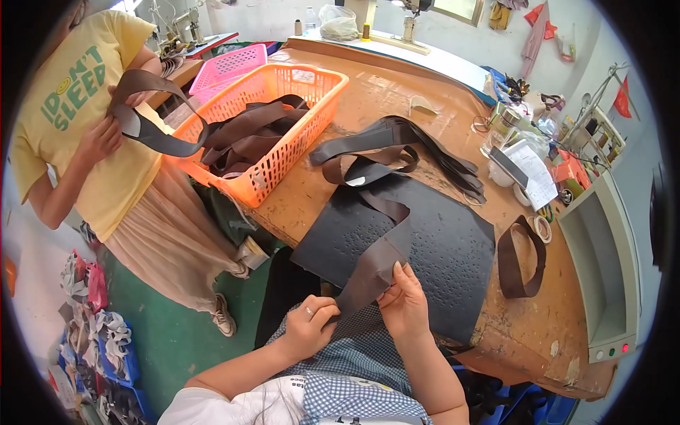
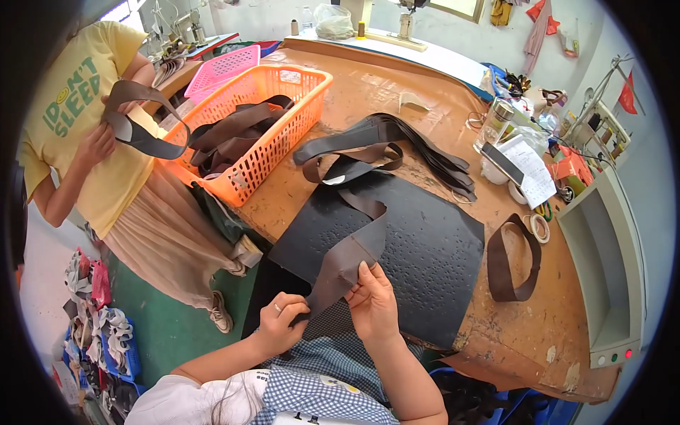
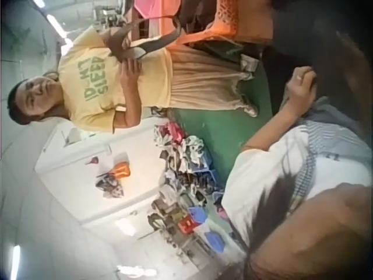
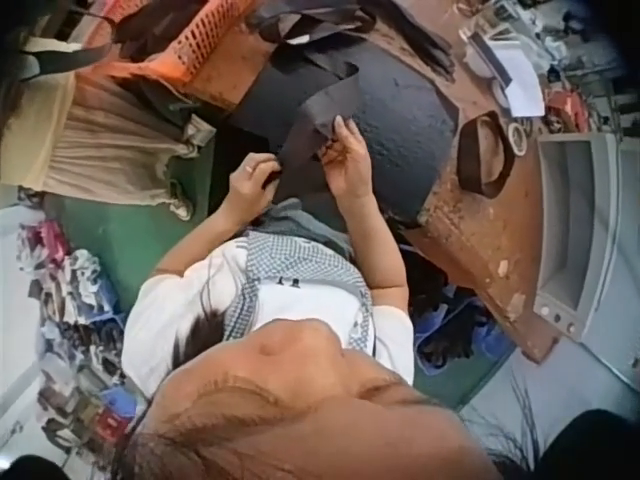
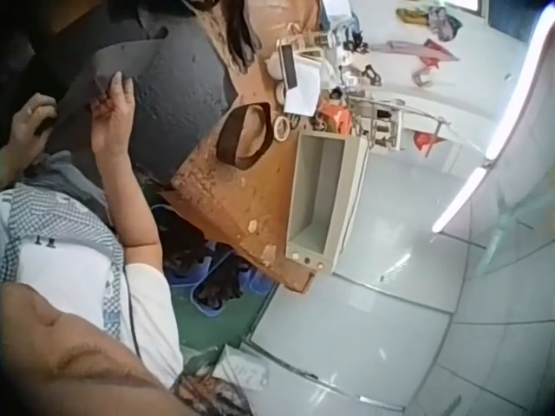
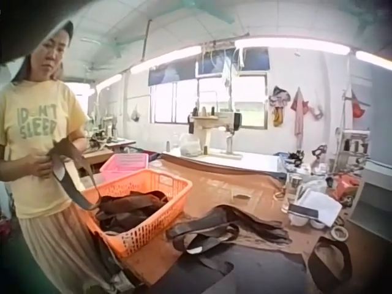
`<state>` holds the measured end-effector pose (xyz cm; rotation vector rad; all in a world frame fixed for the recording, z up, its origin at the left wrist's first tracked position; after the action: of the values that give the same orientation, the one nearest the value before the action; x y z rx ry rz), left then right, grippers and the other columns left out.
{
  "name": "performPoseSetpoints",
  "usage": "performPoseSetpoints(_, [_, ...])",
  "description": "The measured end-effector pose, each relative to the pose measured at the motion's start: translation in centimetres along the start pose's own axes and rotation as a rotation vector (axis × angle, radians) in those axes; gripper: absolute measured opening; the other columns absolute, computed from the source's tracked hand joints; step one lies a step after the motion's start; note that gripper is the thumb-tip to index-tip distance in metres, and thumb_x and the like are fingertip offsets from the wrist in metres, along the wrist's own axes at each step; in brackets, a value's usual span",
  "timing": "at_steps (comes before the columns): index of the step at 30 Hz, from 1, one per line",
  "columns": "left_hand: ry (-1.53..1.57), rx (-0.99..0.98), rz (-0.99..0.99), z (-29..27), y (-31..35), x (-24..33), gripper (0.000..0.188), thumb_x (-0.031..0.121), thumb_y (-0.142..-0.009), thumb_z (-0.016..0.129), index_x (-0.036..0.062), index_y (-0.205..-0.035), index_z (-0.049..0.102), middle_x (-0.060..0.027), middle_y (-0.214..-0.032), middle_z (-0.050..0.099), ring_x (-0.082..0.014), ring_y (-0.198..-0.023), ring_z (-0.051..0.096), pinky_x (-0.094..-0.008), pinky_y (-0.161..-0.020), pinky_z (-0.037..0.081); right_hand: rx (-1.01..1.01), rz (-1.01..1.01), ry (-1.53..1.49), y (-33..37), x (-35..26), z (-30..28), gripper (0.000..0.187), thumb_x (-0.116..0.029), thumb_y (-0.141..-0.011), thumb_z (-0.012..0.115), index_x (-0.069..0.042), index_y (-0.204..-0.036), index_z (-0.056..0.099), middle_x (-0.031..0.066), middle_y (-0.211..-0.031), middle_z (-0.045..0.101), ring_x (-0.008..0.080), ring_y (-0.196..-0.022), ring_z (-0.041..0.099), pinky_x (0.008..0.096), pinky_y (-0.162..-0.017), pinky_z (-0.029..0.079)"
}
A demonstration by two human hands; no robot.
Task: Assembling and aligning leather or synthetic components for shoe manufacturing at a workbench.
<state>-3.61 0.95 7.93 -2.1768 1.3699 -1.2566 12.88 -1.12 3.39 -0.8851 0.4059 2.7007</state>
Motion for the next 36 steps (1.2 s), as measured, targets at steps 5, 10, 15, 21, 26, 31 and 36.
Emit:
performPoseSetpoints(5, [0.111, -0.064, 0.028, -0.2, -3.6, 2.0, 0.027, 0.008, -0.074, 0.081, 0.0025, -0.092, 0.062, -0.0092, -0.089, 0.064, -0.0219, -0.073, 0.065, -0.0299, -0.062, 0.054, 0.058, -0.092, 0.089, 0.9, -2.8, -0.4, 0.018, -0.022, -0.101, 0.055, -0.009, -0.113, 0.059, 0.0035, -0.108, 0.068, 0.0134, -0.099, 0.064, 0.0310, -0.088, 0.050])
performPoseSetpoints(10, [0.587, -0.369, -0.519, 1.8, -2.9, -0.1, 0.017, 0.011, -0.084, 0.074, -0.0011, -0.088, 0.063, -0.0062, -0.074, 0.068, -0.0080, -0.064, 0.063, -0.0221, -0.060, 0.050, 0.057, -0.068, 0.097, 2.9, -2.3, -2.0, 0.012, -0.019, -0.101, 0.054, -0.008, -0.102, 0.057, 0.0016, -0.077, 0.064, 0.0087, -0.059, 0.056, 0.0240, -0.052, 0.044])
performPoseSetpoints(15, [0.658, -0.407, -0.713, 4.6, -2.4, -0.7, 0.016, 0.013, -0.090, 0.070, -0.0008, -0.092, 0.063, -0.0036, -0.080, 0.068, -0.0053, -0.070, 0.063, -0.0212, -0.062, 0.051, -0.103, 0.164, 0.012, 5.6, 1.6, -1.4, 0.040, -0.038, -0.107, 0.033, -0.005, -0.115, 0.054, 0.0087, -0.070, 0.065, 0.0129, -0.051, 0.056, 0.0246, -0.050, 0.047])
performPoseSetpoints(21, [0.665, -0.404, -0.706, 5.4, -2.4, -0.9, 0.015, 0.010, -0.092, 0.067, -0.0013, -0.099, 0.061, -0.0030, -0.085, 0.067, -0.0056, -0.076, 0.062, -0.0210, -0.067, 0.051, 0.028, 0.296, -0.070, 6.5, 4.1, -2.3, 0.037, -0.038, -0.105, 0.041, -0.009, -0.124, 0.054, 0.0084, -0.099, 0.068, 0.0162, -0.084, 0.063, 0.0269, -0.066, 0.052])
performPoseSetpoints(26, [0.653, -0.127, -0.557, 2.0, -4.6, -1.0, 0.009, 0.004, -0.093, 0.063, -0.0003, -0.101, 0.061, -0.0036, -0.091, 0.065, -0.0056, -0.077, 0.061, -0.0197, -0.064, 0.050, 0.094, 0.073, 0.045, 1.9, -4.0, 0.2, 0.033, -0.029, -0.102, 0.048, -0.005, -0.122, 0.057, 0.0125, -0.116, 0.066, 0.0208, -0.099, 0.063, 0.0326, -0.074, 0.054])
performPoseSetpoints(31, [0.697, -0.156, -0.545, 2.5, -5.5, 0.0, 0.009, 0.001, -0.093, 0.061, -0.0007, -0.102, 0.061, -0.0046, -0.090, 0.066, -0.0071, -0.076, 0.062, -0.0199, -0.064, 0.051, 0.000, -0.436, -0.130, -1.2, -17.8, 3.1, 0.027, -0.018, -0.099, 0.056, 0.003, -0.116, 0.059, 0.0171, -0.112, 0.066, 0.0224, -0.100, 0.066, 0.0358, -0.091, 0.056])
performPoseSetpoints(36, [0.667, -0.261, -0.526, 3.8, -3.7, -0.7, 0.011, 0.001, -0.093, 0.061, -0.0020, -0.104, 0.061, -0.0053, -0.091, 0.067, -0.0076, -0.077, 0.063, -0.0204, -0.067, 0.052, -0.037, -0.632, -0.076, 2.2, -21.3, 3.1, 0.017, -0.010, -0.095, 0.061, 0.000, -0.109, 0.060, 0.0100, -0.103, 0.067, 0.0177, -0.091, 0.066, 0.0319, -0.083, 0.055])
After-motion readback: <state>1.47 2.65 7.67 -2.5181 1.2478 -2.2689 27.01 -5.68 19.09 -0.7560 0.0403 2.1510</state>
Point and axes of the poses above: each hand's wrist, its own y-axis away from the middle knuckle, its own z-axis out of the palm, x = y × z, the point moved 10 cm from there along -y, towards the middle knuckle
